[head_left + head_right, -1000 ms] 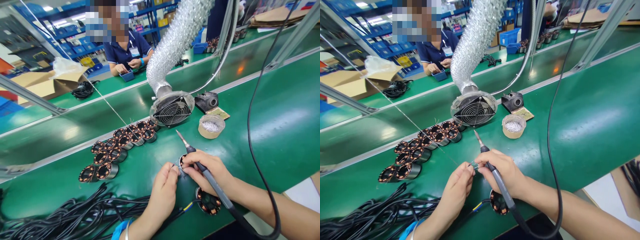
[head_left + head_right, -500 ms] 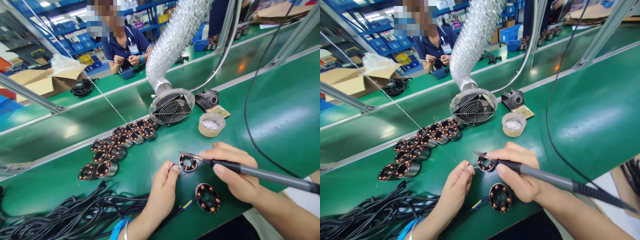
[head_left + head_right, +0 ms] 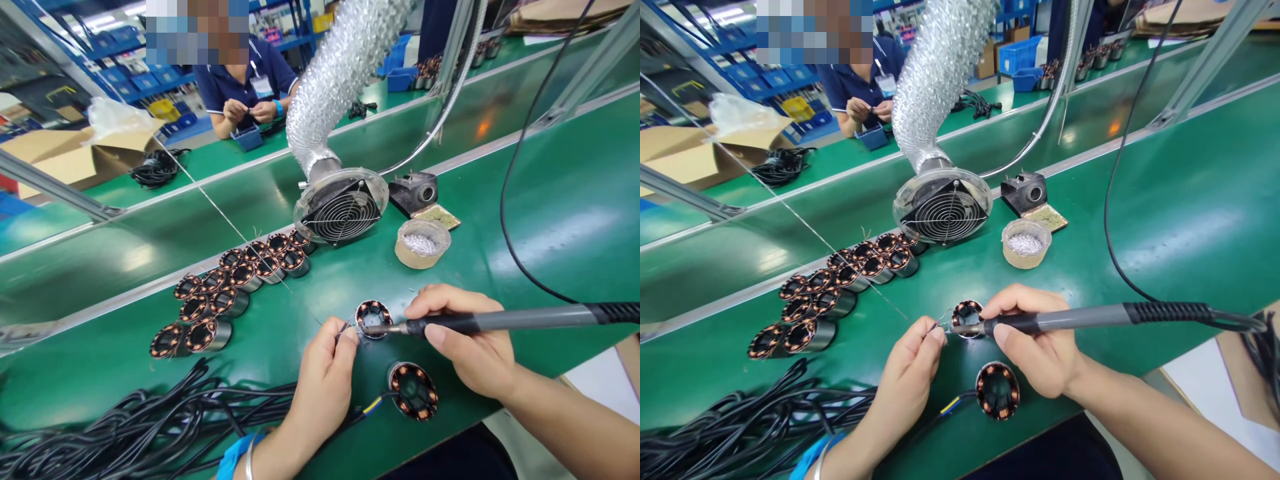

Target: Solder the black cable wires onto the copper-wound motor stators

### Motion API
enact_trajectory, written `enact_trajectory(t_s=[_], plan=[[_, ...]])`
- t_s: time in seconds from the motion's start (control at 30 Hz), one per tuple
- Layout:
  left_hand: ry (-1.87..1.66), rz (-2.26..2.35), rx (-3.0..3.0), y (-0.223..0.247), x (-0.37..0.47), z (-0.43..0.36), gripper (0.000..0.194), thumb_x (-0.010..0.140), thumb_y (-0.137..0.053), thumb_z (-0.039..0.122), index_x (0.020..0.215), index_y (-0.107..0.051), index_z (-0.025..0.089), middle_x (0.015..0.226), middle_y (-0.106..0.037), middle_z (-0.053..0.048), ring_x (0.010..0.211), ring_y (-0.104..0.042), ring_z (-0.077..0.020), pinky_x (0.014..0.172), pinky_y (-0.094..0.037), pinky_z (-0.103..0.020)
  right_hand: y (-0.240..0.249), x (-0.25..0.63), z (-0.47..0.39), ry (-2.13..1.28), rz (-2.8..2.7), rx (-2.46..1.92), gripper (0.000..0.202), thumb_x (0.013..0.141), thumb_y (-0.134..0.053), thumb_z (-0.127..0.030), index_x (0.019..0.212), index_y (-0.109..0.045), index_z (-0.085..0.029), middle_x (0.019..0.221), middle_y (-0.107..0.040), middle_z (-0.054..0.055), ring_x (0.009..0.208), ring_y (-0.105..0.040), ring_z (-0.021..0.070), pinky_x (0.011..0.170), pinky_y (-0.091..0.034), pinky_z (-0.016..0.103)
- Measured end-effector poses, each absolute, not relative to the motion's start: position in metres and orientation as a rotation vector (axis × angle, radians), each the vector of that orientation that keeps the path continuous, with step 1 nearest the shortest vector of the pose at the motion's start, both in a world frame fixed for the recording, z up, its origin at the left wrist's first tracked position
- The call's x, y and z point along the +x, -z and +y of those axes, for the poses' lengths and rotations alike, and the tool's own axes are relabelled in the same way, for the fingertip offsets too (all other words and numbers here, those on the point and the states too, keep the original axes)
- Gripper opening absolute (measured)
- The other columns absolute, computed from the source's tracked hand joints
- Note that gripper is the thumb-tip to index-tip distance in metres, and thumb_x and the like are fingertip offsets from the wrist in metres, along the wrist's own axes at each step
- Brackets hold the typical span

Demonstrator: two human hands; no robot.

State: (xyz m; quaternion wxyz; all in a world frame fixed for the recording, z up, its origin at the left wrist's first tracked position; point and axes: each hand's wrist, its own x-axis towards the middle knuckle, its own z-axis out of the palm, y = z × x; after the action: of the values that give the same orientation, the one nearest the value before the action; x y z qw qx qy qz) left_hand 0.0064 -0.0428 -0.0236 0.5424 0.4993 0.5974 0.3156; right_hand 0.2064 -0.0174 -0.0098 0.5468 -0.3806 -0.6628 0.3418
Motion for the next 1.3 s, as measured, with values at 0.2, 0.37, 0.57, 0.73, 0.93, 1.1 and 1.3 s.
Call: enact_trajectory(t_s=[0.2,0.37,0.57,0.73,0.93,1.1,1.3], plan=[[-0.741,1.433,1.251,0.023,0.006,-0.044,0.032,0.097,-0.042,0.044,0.074,-0.043,0.021,0.06,-0.031,0.007,0.054,-0.024,-0.0109,0.051,-0.023,-0.023,0.003,0.203,-0.021,-0.754,-1.665,-0.825,0.013,0.083,-0.053,-0.022,0.088,-0.065,-0.02,0.064,-0.061,0.001,0.051,-0.052,0.0143,0.049,-0.041,0.029],[-0.732,1.444,1.288,0.022,0.006,-0.044,0.033,0.097,-0.041,0.044,0.074,-0.042,0.021,0.061,-0.032,0.007,0.056,-0.027,-0.0113,0.053,-0.025,-0.024,-0.001,0.197,-0.026,-0.639,-1.709,-0.743,0.018,0.078,-0.051,-0.017,0.089,-0.064,-0.02,0.056,-0.055,0.0,0.045,-0.044,0.014,0.046,-0.034,0.029],[-0.73,1.443,1.306,0.021,0.006,-0.044,0.033,0.097,-0.041,0.044,0.074,-0.043,0.021,0.061,-0.032,0.007,0.057,-0.029,-0.0115,0.054,-0.025,-0.025,-0.003,0.197,-0.027,-0.558,-1.807,-0.679,0.02,0.079,-0.05,-0.015,0.093,-0.063,-0.021,0.054,-0.054,0.0,0.043,-0.041,0.0145,0.045,-0.031,0.031],[-0.736,1.443,1.306,0.021,0.005,-0.044,0.033,0.097,-0.042,0.044,0.073,-0.043,0.021,0.061,-0.032,0.007,0.057,-0.029,-0.0114,0.054,-0.025,-0.025,-0.002,0.2,-0.028,-0.568,-1.757,-0.694,0.023,0.076,-0.05,-0.014,0.093,-0.064,-0.02,0.055,-0.053,0.0,0.044,-0.041,0.0137,0.046,-0.032,0.03],[-0.753,1.444,1.285,0.021,0.005,-0.044,0.033,0.096,-0.043,0.043,0.072,-0.043,0.021,0.061,-0.035,0.006,0.057,-0.03,-0.0115,0.054,-0.025,-0.025,0.001,0.198,-0.027,-0.564,-1.725,-0.672,0.024,0.071,-0.052,-0.013,0.091,-0.065,-0.016,0.058,-0.058,0.001,0.046,-0.043,0.0124,0.048,-0.032,0.029],[-0.739,1.459,1.298,0.022,0.005,-0.044,0.033,0.096,-0.042,0.044,0.072,-0.043,0.021,0.061,-0.033,0.007,0.057,-0.029,-0.0114,0.054,-0.026,-0.024,0.001,0.198,-0.027,-0.578,-1.711,-0.67,0.024,0.071,-0.051,-0.012,0.09,-0.065,-0.016,0.057,-0.057,0.001,0.045,-0.042,0.0124,0.048,-0.031,0.029],[-0.725,1.471,1.297,0.021,0.005,-0.045,0.035,0.096,-0.042,0.046,0.072,-0.042,0.021,0.059,-0.032,0.007,0.056,-0.029,-0.0115,0.052,-0.026,-0.024,0.001,0.194,-0.027,-0.569,-1.724,-0.649,0.022,0.071,-0.051,-0.012,0.087,-0.065,-0.016,0.054,-0.054,0.001,0.044,-0.039,0.0119,0.048,-0.03,0.028]])
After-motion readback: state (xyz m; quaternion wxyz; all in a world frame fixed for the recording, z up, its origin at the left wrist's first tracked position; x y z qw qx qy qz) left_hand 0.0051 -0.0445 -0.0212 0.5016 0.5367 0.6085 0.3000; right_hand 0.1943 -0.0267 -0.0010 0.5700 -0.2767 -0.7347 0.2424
